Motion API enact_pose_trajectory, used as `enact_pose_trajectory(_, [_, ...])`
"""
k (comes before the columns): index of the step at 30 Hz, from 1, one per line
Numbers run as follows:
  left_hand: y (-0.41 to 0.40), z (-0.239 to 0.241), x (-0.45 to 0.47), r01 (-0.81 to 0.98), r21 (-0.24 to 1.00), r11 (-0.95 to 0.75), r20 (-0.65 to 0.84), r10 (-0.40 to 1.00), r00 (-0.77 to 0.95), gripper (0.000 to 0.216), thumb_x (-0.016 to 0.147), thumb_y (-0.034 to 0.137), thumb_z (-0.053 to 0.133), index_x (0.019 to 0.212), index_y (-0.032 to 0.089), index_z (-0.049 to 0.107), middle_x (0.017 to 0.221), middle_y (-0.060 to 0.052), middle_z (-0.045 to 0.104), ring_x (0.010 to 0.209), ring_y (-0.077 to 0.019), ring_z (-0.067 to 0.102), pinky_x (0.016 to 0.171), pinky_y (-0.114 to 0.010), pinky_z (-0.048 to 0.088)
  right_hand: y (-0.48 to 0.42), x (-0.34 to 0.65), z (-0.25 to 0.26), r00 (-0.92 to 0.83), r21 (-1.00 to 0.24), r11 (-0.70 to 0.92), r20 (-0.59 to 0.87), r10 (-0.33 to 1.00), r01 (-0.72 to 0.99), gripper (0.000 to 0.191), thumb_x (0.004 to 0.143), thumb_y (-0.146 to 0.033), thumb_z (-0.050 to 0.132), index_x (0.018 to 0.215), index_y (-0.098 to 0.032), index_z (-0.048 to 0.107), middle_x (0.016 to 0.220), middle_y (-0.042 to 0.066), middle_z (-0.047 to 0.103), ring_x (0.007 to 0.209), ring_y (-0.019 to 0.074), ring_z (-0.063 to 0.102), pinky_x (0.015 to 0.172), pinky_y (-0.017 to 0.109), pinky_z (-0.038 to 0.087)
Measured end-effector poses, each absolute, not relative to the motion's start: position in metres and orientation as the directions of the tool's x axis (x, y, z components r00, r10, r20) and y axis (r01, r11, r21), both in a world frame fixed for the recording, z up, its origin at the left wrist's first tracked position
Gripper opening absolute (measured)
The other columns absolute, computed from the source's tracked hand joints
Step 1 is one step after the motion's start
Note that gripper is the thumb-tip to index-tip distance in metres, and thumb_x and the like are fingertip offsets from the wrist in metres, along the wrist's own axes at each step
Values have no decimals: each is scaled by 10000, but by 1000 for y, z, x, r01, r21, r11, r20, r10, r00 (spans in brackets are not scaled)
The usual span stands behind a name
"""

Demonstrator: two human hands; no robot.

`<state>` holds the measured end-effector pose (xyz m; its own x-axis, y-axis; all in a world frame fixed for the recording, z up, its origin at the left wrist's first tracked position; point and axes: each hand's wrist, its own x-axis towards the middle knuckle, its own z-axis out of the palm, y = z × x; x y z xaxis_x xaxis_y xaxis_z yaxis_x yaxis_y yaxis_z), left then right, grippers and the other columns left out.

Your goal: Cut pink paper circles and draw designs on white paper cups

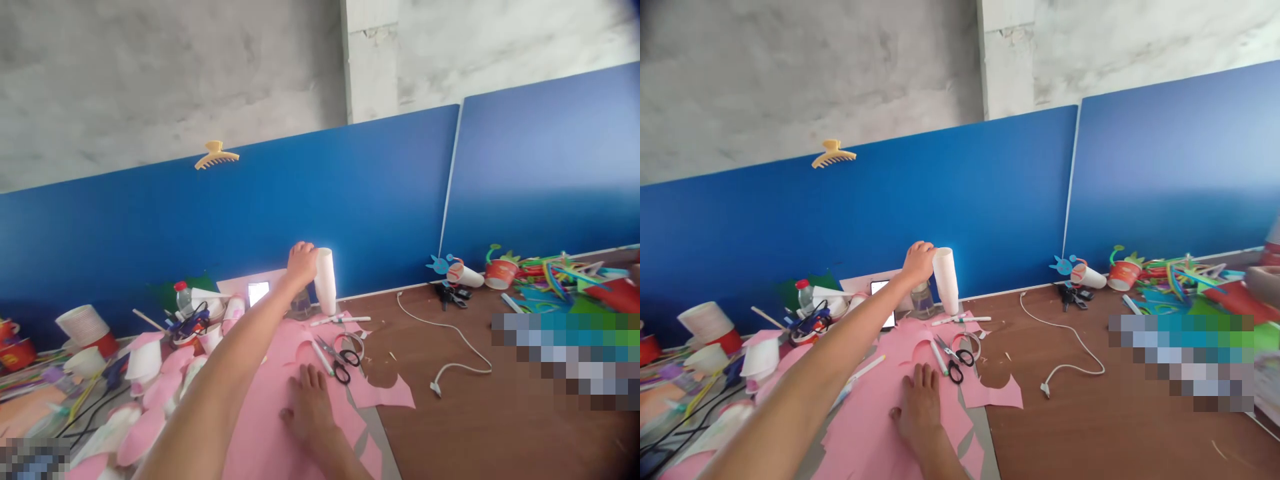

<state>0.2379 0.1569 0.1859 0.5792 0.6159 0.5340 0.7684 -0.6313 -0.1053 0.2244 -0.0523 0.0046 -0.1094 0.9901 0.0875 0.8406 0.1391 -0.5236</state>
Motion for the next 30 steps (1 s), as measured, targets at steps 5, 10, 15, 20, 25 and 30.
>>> enact_pose_trajectory(5, [171,190,243,760,-157,-631,516,604,608,332,771,12,444,798,219,702,913,-88,654,1164,-301,446,1077,-620,169,-53,224,7,-131,-542,141,57,990,828,517,804,-428,586,1243,-156,581,1445,179,420,1378,380,293,1131,535,179])
enact_pose_trajectory(10, [173,194,247,744,-195,-639,532,568,628,300,792,11,427,792,191,667,988,-87,618,1093,-264,501,1105,-618,142,-53,224,11,-122,-545,124,41,992,829,535,788,-420,608,1252,-153,582,1457,183,407,1380,391,285,1134,541,181])
enact_pose_trajectory(15, [168,214,249,766,-187,-615,616,535,579,288,885,75,353,950,149,623,1187,-126,526,1166,-267,465,1128,-599,120,-51,223,10,-114,-556,133,69,991,820,512,763,-406,639,1217,-173,606,1430,169,441,1359,394,316,1118,554,202])
enact_pose_trajectory(20, [144,260,224,718,-151,-679,842,293,454,217,929,163,354,958,146,569,1293,-148,468,1276,-281,387,1143,-549,132,-52,224,11,-121,-551,135,63,991,823,524,770,-389,629,1223,-128,596,1436,197,421,1361,395,308,1125,533,190])
enact_pose_trajectory(25, [77,232,156,553,300,-777,854,477,209,194,926,284,385,961,185,548,975,-86,595,978,-227,559,933,-416,427,-50,223,1,-114,-565,152,103,988,811,492,775,-409,626,1200,-162,612,1441,178,425,1359,405,312,1116,537,201])
enact_pose_trajectory(30, [15,120,93,81,958,-275,279,959,-43,257,775,454,600,798,202,558,725,-18,556,721,-200,553,684,-344,470,-43,219,-15,-100,-518,188,193,976,834,399,747,-351,657,1111,-189,656,1372,159,511,1341,411,344,1107,559,209])
